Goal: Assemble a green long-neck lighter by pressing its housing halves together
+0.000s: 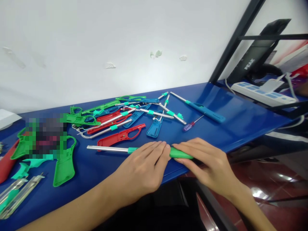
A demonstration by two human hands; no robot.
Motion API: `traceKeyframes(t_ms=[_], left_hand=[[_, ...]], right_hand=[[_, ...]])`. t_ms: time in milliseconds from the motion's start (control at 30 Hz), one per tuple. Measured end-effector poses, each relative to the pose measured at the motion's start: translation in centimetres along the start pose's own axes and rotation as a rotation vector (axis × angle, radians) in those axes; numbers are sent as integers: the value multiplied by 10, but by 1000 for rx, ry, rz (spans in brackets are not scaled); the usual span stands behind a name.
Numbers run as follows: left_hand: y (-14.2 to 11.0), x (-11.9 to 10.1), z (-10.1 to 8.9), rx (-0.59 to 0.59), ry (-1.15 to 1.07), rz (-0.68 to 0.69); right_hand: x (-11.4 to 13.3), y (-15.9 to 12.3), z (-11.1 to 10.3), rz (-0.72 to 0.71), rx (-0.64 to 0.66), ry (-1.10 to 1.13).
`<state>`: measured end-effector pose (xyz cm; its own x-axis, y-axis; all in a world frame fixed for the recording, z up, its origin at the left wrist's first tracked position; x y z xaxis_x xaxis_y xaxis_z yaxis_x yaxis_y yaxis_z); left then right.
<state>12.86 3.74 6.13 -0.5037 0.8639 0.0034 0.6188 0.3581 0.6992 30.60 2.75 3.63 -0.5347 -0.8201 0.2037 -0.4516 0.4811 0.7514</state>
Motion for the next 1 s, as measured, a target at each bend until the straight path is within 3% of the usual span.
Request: traceKeyframes(t_ms=[300,600,700,800,900,1000], left_hand=[[8,-3,-3,-8,72,46],[12,20,-8,79,121,-114],[14,22,-21,69,128,-86],[18,15,-33,43,91,-44],[20,9,-36,58,38,-47],[17,7,-33,121,4,-82]], right_hand=[[2,-2,2,1,-3,-7],[-1,-4,-6,15,-66,-16],[6,-2,-9,84,-33,26],[20,8,-5,192,79,104],[31,13,9,341,188,345],[32,3,20,440,167,556]])
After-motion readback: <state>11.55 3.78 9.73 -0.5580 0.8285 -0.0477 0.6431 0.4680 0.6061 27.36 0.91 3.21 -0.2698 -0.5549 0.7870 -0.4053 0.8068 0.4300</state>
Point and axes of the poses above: each hand's wrist, its own y-axis towards the middle knuckle, its own z-axis out of the palm, x = y × z, the point moved 7 cm from there along y, towards the middle knuckle, and after that the axes turned 15 degrees about -z, right-handed, at the moved point
